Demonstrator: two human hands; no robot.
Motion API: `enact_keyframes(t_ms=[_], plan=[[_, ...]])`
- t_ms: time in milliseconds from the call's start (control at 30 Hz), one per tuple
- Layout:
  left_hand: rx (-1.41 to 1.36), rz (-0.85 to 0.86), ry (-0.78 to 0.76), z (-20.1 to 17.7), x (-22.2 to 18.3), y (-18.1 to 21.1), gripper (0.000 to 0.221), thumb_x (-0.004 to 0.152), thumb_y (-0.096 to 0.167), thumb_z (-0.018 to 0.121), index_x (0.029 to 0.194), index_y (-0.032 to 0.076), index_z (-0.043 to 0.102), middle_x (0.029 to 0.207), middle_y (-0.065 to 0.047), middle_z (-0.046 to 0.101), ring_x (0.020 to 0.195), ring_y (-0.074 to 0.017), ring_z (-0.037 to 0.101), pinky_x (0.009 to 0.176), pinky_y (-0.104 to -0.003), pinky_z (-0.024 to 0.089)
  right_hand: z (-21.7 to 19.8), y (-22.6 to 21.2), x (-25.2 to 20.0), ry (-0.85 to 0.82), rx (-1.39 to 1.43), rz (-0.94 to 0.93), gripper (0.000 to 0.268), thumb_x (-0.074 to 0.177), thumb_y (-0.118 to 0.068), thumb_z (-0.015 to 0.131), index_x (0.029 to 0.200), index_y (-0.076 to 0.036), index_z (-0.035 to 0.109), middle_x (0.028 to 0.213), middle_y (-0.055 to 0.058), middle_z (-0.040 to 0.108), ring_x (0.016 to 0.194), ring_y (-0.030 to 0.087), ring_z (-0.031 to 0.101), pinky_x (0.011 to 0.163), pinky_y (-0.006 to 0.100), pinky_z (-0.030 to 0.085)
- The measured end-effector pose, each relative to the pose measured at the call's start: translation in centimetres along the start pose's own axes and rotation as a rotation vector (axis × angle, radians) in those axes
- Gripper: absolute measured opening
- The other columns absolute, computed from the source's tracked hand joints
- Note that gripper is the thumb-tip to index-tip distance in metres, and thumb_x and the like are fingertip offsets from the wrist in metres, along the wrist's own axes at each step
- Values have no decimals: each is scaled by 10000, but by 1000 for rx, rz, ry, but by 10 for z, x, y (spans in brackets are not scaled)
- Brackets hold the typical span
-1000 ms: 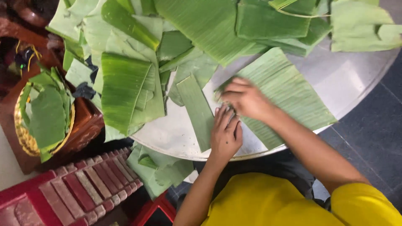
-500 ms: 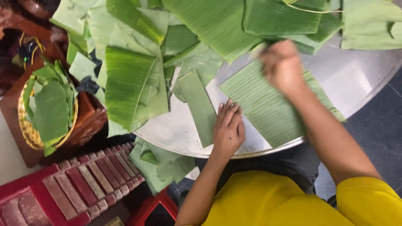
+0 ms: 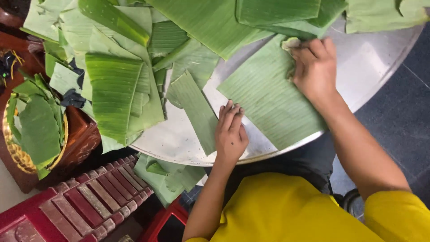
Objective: A person is cleaning banana leaves by wiping them with a cloth and stacking them on a production table.
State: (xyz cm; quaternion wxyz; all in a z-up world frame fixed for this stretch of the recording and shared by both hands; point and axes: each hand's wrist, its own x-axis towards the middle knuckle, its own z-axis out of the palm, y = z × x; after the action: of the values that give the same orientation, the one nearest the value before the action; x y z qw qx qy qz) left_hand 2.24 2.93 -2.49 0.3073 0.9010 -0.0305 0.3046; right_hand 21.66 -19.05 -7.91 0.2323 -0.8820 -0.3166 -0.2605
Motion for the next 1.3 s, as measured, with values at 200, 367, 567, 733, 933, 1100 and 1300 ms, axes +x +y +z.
enact_keyframes(t_ms=[200,367,567,733,933,1100,1300], plan=[[45,-11,-8,4,6,4,245,882,-44,539,1035,-32,730,1104,-132,701,1173,-366,679,1151,-498,454,-19,-128,-16,-118,345,-107,76,930,-142,672,973,-89,707,1186,145,633,1071,380,612,948,475,495],[86,-7,1,7,7,4,211,891,-38,550,1023,-35,714,1100,-137,690,1172,-361,681,1155,-506,449,-73,-142,-83,-190,298,-187,220,912,-124,574,1088,-120,706,1160,86,663,906,327,621,806,460,515],[157,124,43,15,1,3,239,913,72,615,1110,9,735,1215,-184,681,1140,-420,679,1104,-539,486,-114,-124,-144,-172,487,107,240,953,-95,529,1063,-108,742,1157,89,702,936,339,675,801,443,566],[-45,287,-488,-13,-2,70,375,968,244,616,1239,-13,641,1356,-305,572,1255,-479,549,1112,-661,421,-173,-100,-111,144,265,478,203,1157,-31,507,1035,0,666,1095,192,689,1030,345,663,912,448,521],[-271,200,-298,-25,-17,85,186,940,17,511,1008,47,682,956,-118,694,760,-286,628,698,-409,530,-185,7,-194,202,61,820,120,1245,34,506,1354,10,548,1298,163,577,1240,264,548,1119,342,424],[-303,-454,119,-51,24,65,92,993,164,628,957,110,693,895,-43,701,821,-191,656,788,-333,527,-174,75,-284,-84,-553,688,133,1192,25,777,1317,32,733,1201,164,741,1099,265,714,948,341,565],[-420,-607,322,-23,48,21,213,1062,94,535,1263,47,585,1250,-83,655,491,-32,336,442,-215,262,-180,-15,-124,535,653,1210,404,1093,-392,590,1416,-156,645,1457,-46,673,1373,57,651,1163,212,504]])
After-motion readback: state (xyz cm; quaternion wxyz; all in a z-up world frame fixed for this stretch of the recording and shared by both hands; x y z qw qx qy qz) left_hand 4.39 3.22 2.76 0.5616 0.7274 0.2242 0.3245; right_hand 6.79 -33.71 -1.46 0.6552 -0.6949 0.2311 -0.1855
